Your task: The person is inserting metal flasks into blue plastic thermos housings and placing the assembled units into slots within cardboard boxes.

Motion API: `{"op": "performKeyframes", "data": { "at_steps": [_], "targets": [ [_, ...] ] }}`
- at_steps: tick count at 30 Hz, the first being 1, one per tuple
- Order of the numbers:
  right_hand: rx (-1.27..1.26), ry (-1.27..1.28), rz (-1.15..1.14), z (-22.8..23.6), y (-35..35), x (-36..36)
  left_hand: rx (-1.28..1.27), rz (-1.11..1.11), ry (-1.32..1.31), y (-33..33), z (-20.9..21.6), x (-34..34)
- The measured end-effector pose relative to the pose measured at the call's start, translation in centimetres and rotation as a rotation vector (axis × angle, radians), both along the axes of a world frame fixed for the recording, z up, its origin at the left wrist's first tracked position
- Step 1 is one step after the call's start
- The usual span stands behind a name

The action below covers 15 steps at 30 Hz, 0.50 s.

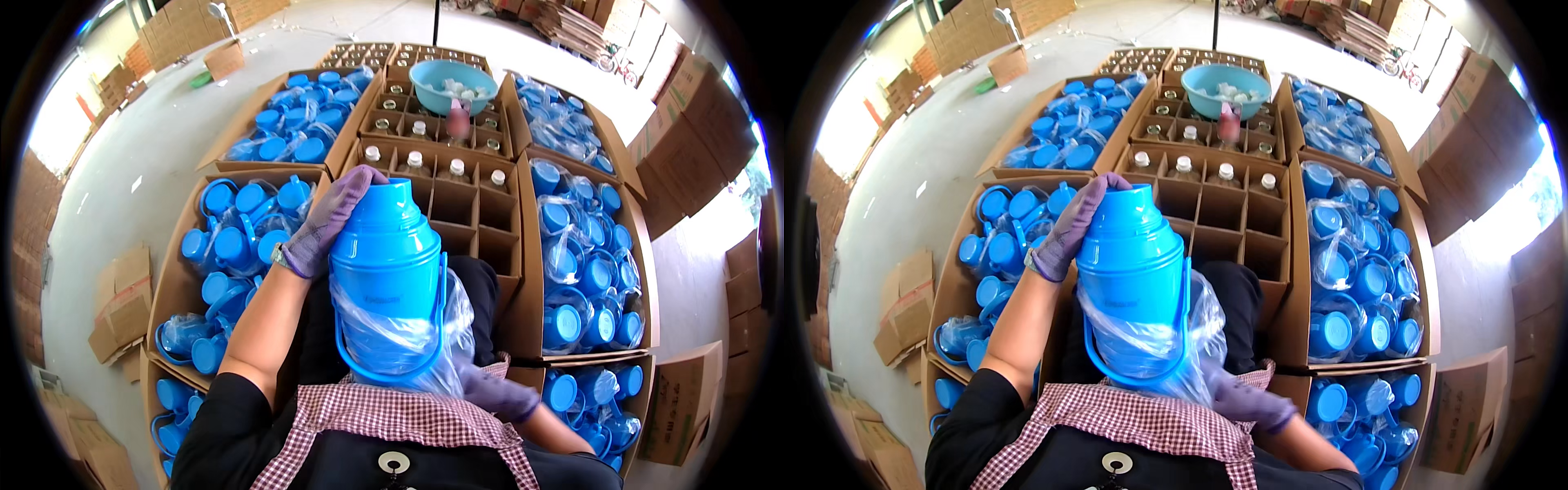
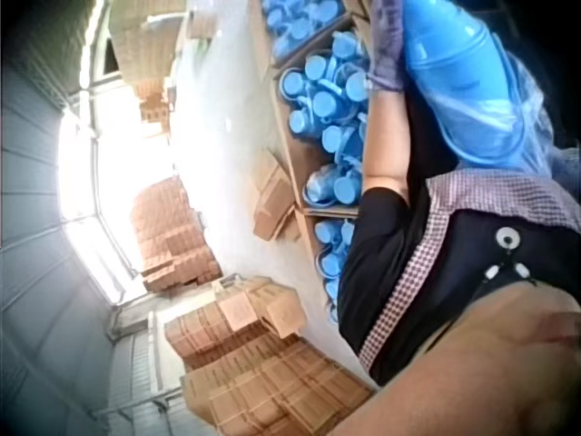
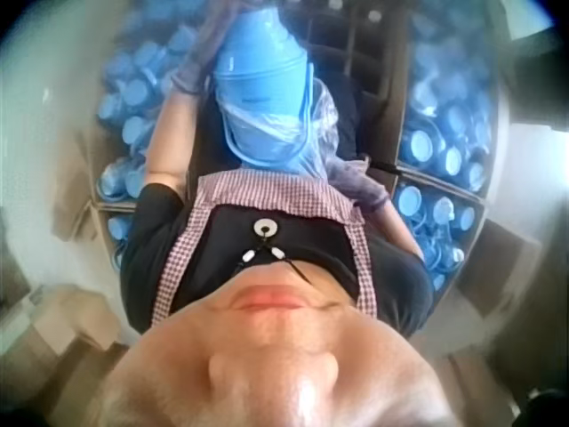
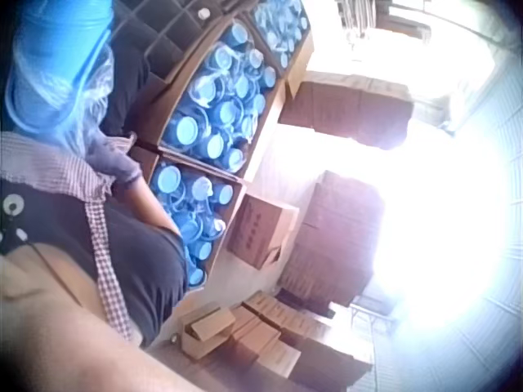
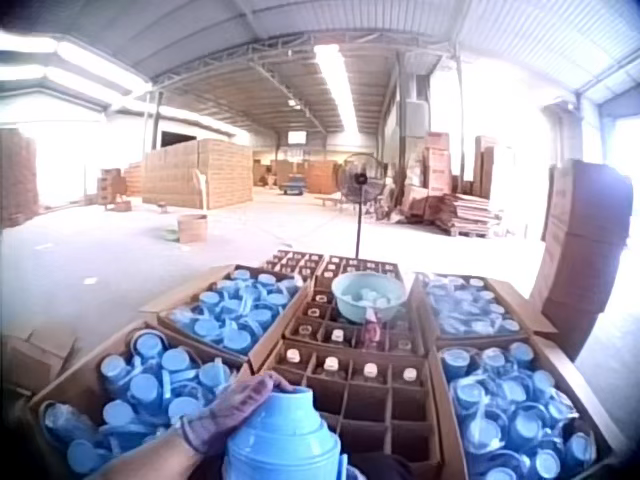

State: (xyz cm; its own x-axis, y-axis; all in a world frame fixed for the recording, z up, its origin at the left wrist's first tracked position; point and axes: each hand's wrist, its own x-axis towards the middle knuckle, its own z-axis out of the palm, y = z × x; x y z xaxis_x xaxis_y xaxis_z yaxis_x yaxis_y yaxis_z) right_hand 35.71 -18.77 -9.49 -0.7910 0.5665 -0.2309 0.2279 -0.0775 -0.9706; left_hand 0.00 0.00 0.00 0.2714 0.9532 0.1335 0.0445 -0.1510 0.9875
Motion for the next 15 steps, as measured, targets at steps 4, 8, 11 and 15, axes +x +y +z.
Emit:
{"op": "performKeyframes", "data": {
  "at_steps": [4, 8, 11, 15],
  "targets": [
    [0.285, -0.443, 0.164, 9.4, 9.7, 5.3, -0.085, -0.073, -0.05, 1.7, -1.0, 1.7],
    [1.025, 0.078, -0.593, 10.2, 16.4, -3.5, -0.078, -0.115, -0.115, 4.5, -2.7, 1.9],
    [1.165, -0.003, -0.259, 8.6, 17.0, -10.8, -0.218, -0.26, -0.35, 6.1, -6.8, 0.4],
    [1.087, 0.018, -0.476, 3.1, 19.1, -8.3, -0.135, -0.121, -0.305, 2.4, -10.7, 0.4]
  ]
}}
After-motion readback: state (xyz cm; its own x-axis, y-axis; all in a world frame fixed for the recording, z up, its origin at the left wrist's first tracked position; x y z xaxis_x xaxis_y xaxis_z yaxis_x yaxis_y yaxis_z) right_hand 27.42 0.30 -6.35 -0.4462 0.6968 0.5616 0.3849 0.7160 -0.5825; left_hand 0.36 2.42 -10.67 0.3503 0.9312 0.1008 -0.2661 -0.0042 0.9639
